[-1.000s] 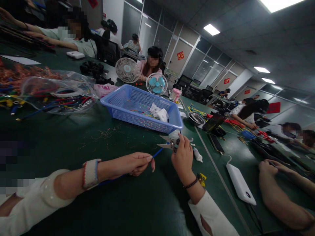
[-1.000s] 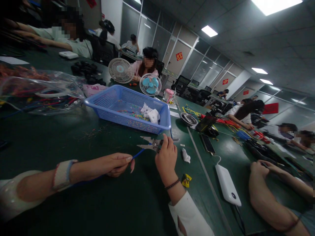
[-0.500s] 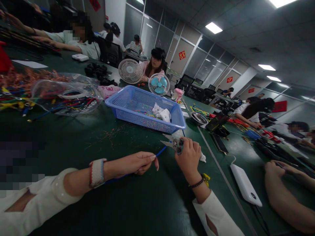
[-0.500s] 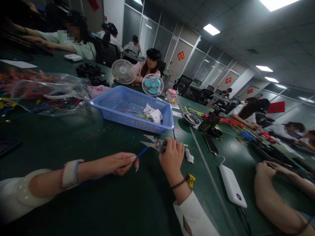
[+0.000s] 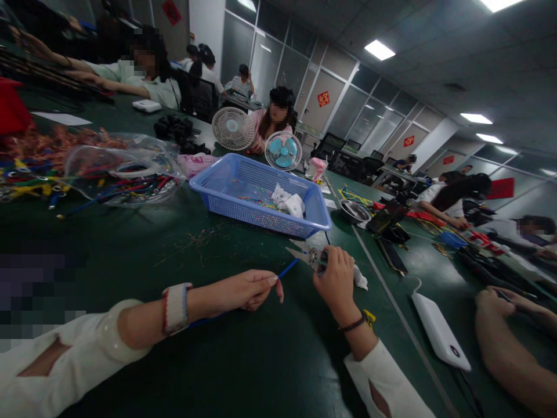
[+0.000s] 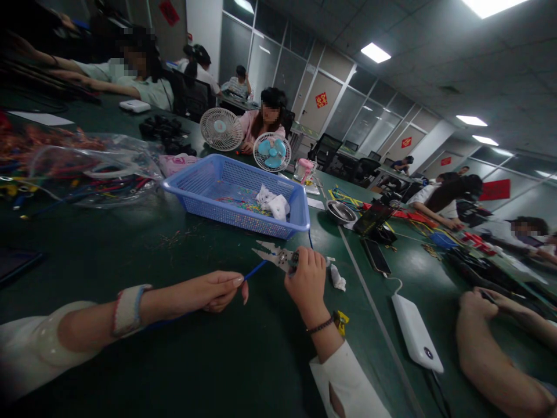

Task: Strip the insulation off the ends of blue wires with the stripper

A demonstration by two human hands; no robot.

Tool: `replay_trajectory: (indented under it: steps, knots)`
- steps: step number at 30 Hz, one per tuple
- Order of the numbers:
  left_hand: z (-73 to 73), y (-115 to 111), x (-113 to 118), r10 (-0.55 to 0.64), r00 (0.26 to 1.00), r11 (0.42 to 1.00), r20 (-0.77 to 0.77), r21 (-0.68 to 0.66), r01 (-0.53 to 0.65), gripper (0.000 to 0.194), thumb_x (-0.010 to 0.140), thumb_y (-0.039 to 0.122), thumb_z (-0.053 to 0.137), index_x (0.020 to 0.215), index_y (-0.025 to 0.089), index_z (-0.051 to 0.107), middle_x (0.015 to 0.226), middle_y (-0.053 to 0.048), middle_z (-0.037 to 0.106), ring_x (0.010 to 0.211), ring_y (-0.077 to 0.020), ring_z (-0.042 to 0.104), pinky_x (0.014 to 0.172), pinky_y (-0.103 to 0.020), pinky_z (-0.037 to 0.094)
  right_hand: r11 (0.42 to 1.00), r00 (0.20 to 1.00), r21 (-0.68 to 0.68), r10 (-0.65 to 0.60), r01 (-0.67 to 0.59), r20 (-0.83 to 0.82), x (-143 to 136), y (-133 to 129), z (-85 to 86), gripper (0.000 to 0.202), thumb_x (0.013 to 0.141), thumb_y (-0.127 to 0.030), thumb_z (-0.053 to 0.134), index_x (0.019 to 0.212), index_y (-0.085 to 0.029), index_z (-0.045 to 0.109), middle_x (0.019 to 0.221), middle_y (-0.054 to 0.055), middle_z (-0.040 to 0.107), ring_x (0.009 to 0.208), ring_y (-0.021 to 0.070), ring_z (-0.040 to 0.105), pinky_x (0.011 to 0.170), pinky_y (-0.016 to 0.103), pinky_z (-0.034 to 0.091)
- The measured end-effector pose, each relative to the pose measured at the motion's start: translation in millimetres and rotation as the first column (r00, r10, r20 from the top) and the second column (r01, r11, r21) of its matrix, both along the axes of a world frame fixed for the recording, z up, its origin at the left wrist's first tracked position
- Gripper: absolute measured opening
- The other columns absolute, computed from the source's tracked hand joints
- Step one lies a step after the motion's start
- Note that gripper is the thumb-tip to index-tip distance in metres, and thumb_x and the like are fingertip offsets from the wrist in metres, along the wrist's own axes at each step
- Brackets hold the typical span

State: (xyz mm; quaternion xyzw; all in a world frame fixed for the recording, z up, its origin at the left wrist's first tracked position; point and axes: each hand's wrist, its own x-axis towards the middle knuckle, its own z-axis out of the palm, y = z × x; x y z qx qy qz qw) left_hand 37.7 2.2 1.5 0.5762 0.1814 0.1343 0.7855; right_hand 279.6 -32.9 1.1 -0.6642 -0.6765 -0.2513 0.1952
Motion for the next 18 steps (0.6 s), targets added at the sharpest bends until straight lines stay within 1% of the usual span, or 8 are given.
replay_trajectory:
  steps: [4, 11, 18]
  knots:
    - [-1.4, 0.7, -0.1, 0.012, 1.0, 1.0, 0.008, -0.013, -0.011, 0.035, 0.092, 0.048, 0.049, 0.094, 0.014, 0.057, 0.053, 0.009, 0.032, 0.048, -0.0085, 0.022, 0.047, -0.024, 0.018, 1.0, 1.0, -0.008, -0.025, 0.025, 0.017, -1.1, -0.1, -0.1, 0.028, 0.067, -0.012, 0.052, 0.095, -0.017, 0.049, 0.087, 0.008, 0.053, 0.085, 0.0249, 0.045, 0.078, 0.036, 0.035]
    - [-0.6, 0.7, 0.4, 0.041, 0.999, 0.999, -0.002, -0.032, -0.041, 0.035, 0.091, 0.048, 0.05, 0.093, 0.014, 0.056, 0.052, 0.009, 0.033, 0.047, -0.0083, 0.023, 0.047, -0.024, 0.018, 0.999, 1.0, -0.036, -0.026, 0.027, 0.004, -1.2, 0.3, -1.1, 0.024, 0.069, -0.011, 0.052, 0.091, -0.018, 0.049, 0.086, 0.007, 0.053, 0.083, 0.024, 0.045, 0.076, 0.035, 0.034]
    - [-7.2, 3.5, 1.0, 0.041, 0.999, 0.998, 0.023, -0.047, -0.04, 0.033, 0.093, 0.046, 0.048, 0.095, 0.014, 0.057, 0.052, 0.01, 0.033, 0.046, -0.008, 0.022, 0.046, -0.023, 0.018, 0.996, 0.999, -0.082, -0.023, 0.021, -0.024, -0.4, 0.0, 1.3, 0.022, 0.07, -0.011, 0.052, 0.091, -0.018, 0.05, 0.087, 0.006, 0.056, 0.083, 0.0233, 0.047, 0.077, 0.034, 0.035]
